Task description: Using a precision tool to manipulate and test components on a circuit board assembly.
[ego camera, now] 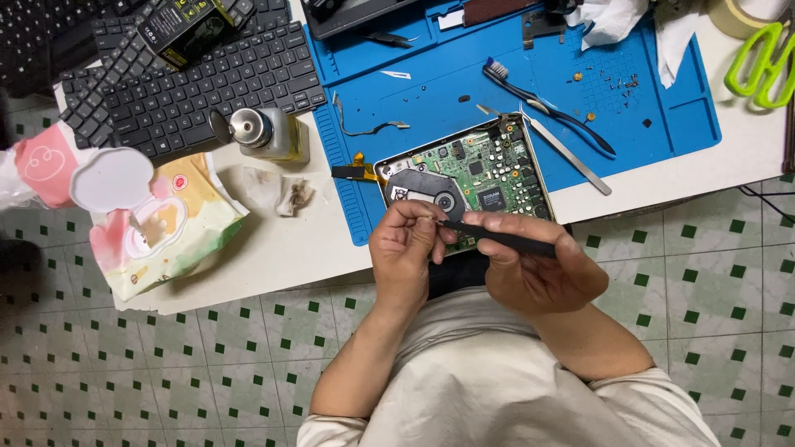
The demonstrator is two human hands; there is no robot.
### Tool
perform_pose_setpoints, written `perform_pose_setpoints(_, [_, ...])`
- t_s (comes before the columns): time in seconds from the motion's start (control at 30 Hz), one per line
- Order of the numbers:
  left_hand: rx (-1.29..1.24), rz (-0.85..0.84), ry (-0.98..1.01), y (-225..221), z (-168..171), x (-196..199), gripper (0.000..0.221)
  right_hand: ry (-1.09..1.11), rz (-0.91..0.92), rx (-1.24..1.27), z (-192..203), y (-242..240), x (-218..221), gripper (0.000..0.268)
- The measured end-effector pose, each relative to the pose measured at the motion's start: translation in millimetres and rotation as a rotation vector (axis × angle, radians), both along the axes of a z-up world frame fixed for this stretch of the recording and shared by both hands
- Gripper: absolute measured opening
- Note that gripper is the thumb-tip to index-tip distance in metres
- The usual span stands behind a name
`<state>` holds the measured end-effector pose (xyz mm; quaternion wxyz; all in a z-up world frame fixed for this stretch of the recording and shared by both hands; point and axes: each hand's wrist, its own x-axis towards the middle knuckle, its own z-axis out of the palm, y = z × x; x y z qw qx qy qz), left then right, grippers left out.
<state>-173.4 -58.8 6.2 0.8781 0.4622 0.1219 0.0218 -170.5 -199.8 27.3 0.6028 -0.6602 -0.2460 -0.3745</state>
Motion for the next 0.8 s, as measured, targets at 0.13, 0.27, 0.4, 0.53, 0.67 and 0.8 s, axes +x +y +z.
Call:
perform_pose_setpoints(0.13, [0.039, 0.003, -0.037, 0.5, 0.6, -2.8, 0.010, -0.066, 0.023, 0.013, -2.6, 3.9, 5.4, 0.072])
perform_pose_setpoints(0.27, [0.050, 0.005, -0.057, 0.3, 2.2, -3.7, 0.010, -0.090, 0.019, 0.049, -6.3, 6.1, 3.9, 0.072])
perform_pose_setpoints(0.4, [0.060, 0.004, -0.060, 1.3, 3.6, -4.8, 0.008, -0.072, 0.020, 0.014, -0.6, 4.4, 1.6, 0.072])
perform_pose_setpoints(0.53, [0.066, 0.003, -0.067, 1.5, 1.2, -4.3, 0.009, -0.090, 0.028, 0.008, 2.6, 4.5, 4.2, 0.068])
perform_pose_setpoints(0.67, [0.104, 0.002, -0.065, 1.6, 2.7, -5.1, 0.008, -0.086, 0.047, 0.018, -1.5, 2.5, 3.9, 0.068])
perform_pose_setpoints(0.8, [0.151, 0.001, -0.054, 3.2, 4.6, -5.6, 0.008, -0.055, 0.116, 0.028, -10.0, -2.6, 2.5, 0.071])
